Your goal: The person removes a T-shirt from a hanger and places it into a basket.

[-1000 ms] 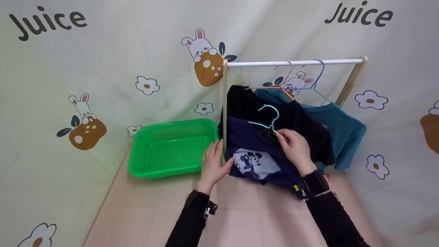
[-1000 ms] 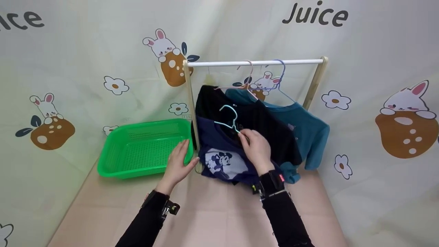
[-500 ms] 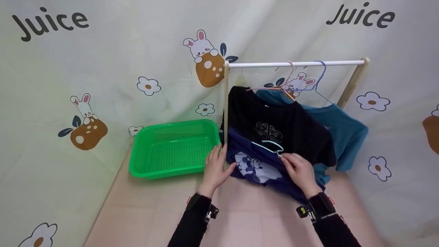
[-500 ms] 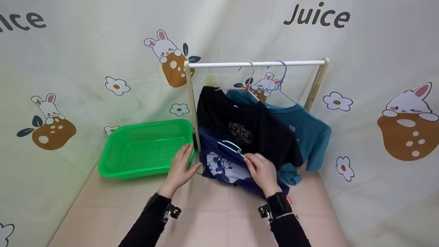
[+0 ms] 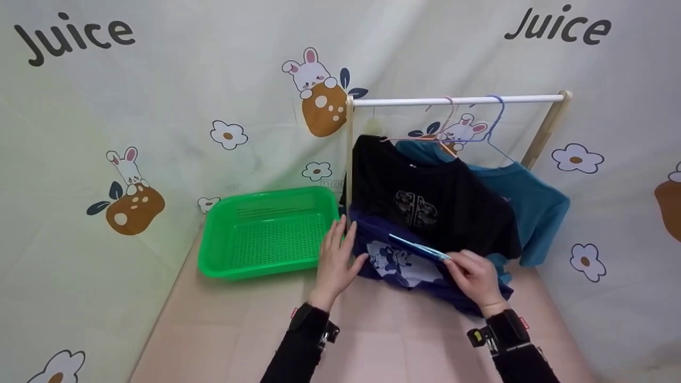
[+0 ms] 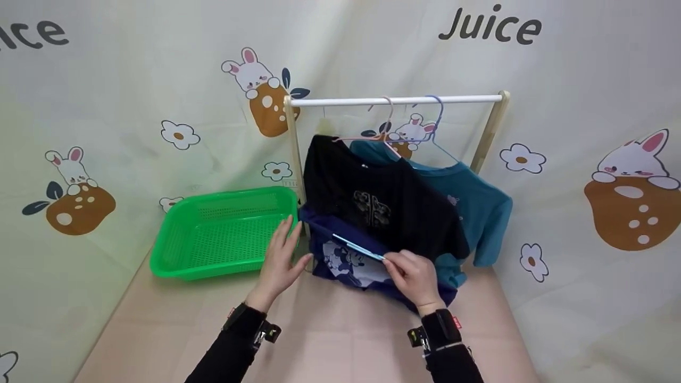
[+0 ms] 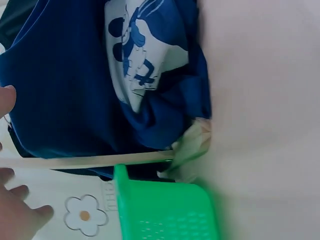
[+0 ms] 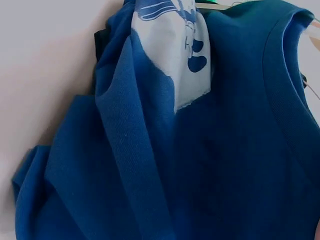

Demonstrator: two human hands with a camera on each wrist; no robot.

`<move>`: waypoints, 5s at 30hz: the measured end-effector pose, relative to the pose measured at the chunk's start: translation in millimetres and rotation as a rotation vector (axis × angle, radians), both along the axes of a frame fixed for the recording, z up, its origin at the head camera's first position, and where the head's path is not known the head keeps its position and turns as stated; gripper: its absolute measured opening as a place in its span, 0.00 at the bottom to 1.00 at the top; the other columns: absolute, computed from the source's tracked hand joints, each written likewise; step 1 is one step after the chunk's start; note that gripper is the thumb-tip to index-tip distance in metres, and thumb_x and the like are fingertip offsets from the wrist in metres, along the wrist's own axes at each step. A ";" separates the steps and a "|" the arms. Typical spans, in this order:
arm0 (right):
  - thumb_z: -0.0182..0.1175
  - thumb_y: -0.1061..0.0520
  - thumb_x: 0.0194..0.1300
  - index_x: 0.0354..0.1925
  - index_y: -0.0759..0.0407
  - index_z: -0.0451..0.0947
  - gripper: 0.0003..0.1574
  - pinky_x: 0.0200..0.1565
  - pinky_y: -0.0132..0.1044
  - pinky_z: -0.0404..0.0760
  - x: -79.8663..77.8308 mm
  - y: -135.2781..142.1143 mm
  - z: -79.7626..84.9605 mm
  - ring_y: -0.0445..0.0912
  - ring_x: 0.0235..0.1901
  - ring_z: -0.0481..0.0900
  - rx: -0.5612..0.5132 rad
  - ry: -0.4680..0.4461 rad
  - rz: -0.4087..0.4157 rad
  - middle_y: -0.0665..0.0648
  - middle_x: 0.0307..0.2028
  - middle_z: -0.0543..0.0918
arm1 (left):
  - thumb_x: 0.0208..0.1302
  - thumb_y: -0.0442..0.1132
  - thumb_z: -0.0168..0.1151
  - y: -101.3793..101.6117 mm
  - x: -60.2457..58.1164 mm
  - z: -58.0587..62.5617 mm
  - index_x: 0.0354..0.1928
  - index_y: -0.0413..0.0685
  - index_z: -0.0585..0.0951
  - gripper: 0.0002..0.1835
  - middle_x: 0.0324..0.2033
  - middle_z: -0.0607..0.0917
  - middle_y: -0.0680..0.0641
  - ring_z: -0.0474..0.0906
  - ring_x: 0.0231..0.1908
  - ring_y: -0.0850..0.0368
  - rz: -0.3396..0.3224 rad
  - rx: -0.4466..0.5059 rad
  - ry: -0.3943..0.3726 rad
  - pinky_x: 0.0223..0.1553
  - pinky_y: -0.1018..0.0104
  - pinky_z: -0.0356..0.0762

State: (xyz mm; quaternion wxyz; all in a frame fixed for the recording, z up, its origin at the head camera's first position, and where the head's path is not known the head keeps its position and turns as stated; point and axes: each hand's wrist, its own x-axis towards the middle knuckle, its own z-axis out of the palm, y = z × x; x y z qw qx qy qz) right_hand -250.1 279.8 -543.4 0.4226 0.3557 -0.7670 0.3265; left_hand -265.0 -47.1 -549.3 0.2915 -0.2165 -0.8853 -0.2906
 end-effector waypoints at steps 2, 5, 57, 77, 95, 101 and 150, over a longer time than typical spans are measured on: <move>0.58 0.48 0.73 0.34 0.60 0.85 0.19 0.21 0.28 0.66 0.7 -1.4 2.6 0.36 0.18 0.67 0.013 0.013 0.022 0.47 0.22 0.75 | 0.60 0.45 0.71 1.6 -0.6 3.4 0.72 0.43 0.65 0.41 0.73 0.61 0.38 0.56 0.70 0.35 -0.014 -0.028 0.058 0.68 0.38 0.54; 0.58 0.49 0.73 0.32 0.60 0.85 0.19 0.20 0.29 0.65 1.5 -4.2 6.4 0.37 0.17 0.67 0.025 0.048 0.053 0.47 0.21 0.75 | 0.58 0.46 0.72 4.3 -1.5 8.0 0.71 0.44 0.68 0.40 0.71 0.65 0.40 0.59 0.70 0.37 -0.027 -0.060 0.133 0.68 0.38 0.54; 0.60 0.70 0.66 0.32 0.71 0.81 0.06 0.32 0.26 0.70 22.4 -15.8 72.9 0.43 0.23 0.72 -0.192 -0.135 0.121 0.63 0.27 0.81 | 0.65 0.28 0.62 -25.2 20.0 22.9 0.34 0.39 0.82 0.03 0.31 0.86 0.45 0.80 0.33 0.48 0.066 0.484 0.157 0.37 0.56 0.76; 0.45 0.74 0.73 0.42 0.85 0.68 0.09 0.30 0.28 0.80 6.2 -27.9 51.2 0.41 0.26 0.80 -0.592 -0.585 0.346 0.59 0.28 0.81 | 0.66 0.32 0.63 -21.7 19.9 1.8 0.35 0.40 0.85 0.04 0.32 0.87 0.46 0.83 0.35 0.49 -0.037 0.294 0.105 0.42 0.56 0.78; 0.47 0.72 0.73 0.42 0.84 0.72 0.11 0.23 0.30 0.68 -9.7 -44.6 75.9 0.44 0.19 0.67 -0.661 -0.535 0.293 0.59 0.23 0.76 | 0.67 0.34 0.63 -28.8 35.4 -51.2 0.36 0.41 0.85 0.04 0.34 0.88 0.45 0.84 0.37 0.48 -0.005 0.109 -0.106 0.48 0.53 0.78; 0.48 0.74 0.72 0.42 0.85 0.73 0.10 0.21 0.33 0.65 -15.9 -33.0 101.8 0.45 0.17 0.66 -0.633 -0.513 0.171 0.65 0.22 0.75 | 0.68 0.34 0.62 -38.1 42.2 -59.0 0.36 0.41 0.85 0.05 0.33 0.87 0.45 0.83 0.36 0.47 0.026 0.123 -0.174 0.45 0.52 0.79; 0.50 0.63 0.75 0.63 0.66 0.74 0.21 0.58 0.50 0.72 -127.7 -95.3 188.2 0.58 0.47 0.81 0.198 -0.637 -0.245 0.65 0.49 0.84 | 0.67 0.33 0.62 -45.1 62.9 -93.3 0.36 0.42 0.83 0.03 0.33 0.86 0.47 0.83 0.36 0.48 0.082 0.124 -0.296 0.42 0.53 0.80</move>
